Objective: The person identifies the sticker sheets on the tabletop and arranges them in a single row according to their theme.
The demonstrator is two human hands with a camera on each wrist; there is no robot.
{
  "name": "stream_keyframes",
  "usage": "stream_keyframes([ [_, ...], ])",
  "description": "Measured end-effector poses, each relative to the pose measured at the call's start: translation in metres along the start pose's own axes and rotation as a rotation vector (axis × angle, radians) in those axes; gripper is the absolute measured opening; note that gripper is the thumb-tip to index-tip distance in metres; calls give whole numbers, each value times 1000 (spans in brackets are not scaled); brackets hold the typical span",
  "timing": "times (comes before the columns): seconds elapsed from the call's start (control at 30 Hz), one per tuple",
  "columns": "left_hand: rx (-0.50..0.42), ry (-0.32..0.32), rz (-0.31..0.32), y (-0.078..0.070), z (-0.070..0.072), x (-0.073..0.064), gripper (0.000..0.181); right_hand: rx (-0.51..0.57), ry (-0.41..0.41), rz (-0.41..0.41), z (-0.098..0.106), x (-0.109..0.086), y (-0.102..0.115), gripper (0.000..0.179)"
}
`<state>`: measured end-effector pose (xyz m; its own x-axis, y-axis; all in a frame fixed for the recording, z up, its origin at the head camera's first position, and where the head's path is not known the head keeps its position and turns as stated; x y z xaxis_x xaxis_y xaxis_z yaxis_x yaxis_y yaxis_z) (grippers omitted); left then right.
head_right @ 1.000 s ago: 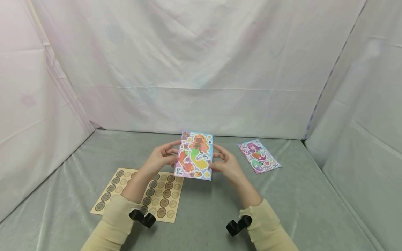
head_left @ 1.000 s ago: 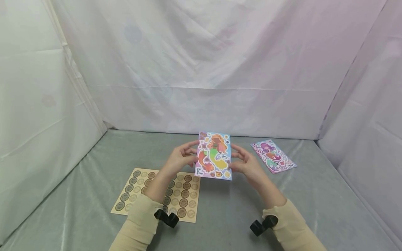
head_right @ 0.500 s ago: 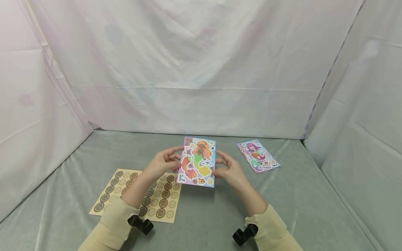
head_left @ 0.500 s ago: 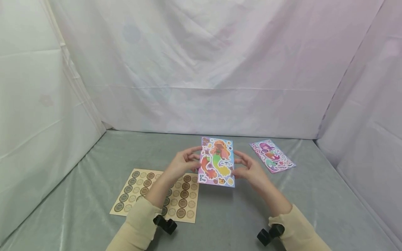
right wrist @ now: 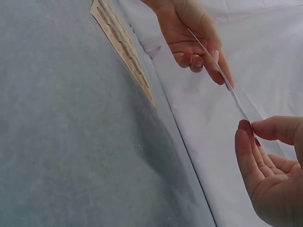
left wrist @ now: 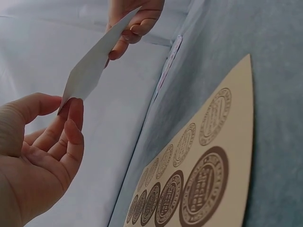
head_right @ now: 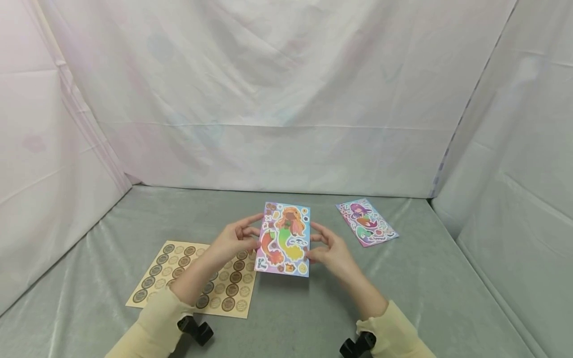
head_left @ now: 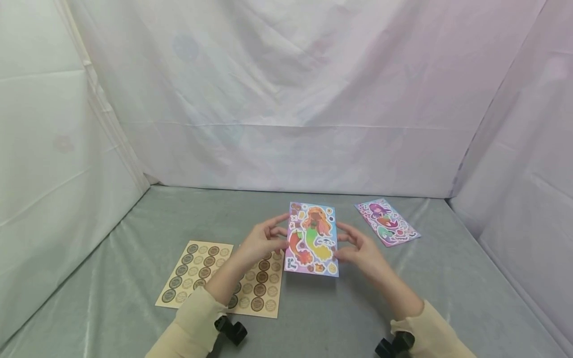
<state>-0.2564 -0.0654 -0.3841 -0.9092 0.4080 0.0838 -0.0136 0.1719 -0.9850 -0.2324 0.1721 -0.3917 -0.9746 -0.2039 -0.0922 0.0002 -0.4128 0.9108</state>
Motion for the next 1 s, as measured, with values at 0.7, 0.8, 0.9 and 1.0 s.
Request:
stream_keyframes([
  [0.7, -3, 52, 22, 12, -8, -10, 75, 1, 3, -11, 2, -18, -9, 73],
  [0.8, 18, 54, 28, 14, -8, -10, 75, 0, 3, -10, 2, -20, -9, 73],
  [0.9, 24, 56, 39, 15, -8, -12, 75, 6, 7, 3, 2, -22, -10, 72],
  [1.0, 16, 60, 50, 17, -9, -13, 74, 14, 12, 15, 2, -23, -10, 72],
])
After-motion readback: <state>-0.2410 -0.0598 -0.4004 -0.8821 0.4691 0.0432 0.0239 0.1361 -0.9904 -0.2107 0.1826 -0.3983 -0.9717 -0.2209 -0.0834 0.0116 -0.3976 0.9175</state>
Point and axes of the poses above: each hand's wrist, its own x-axis towards the middle knuckle, its own z-axis out of the back of the hand, y = z × x, the point moved 6 cm from there along x, towards the middle knuckle, and after that the axes turned 15 degrees about -x, right-handed, at the moved point
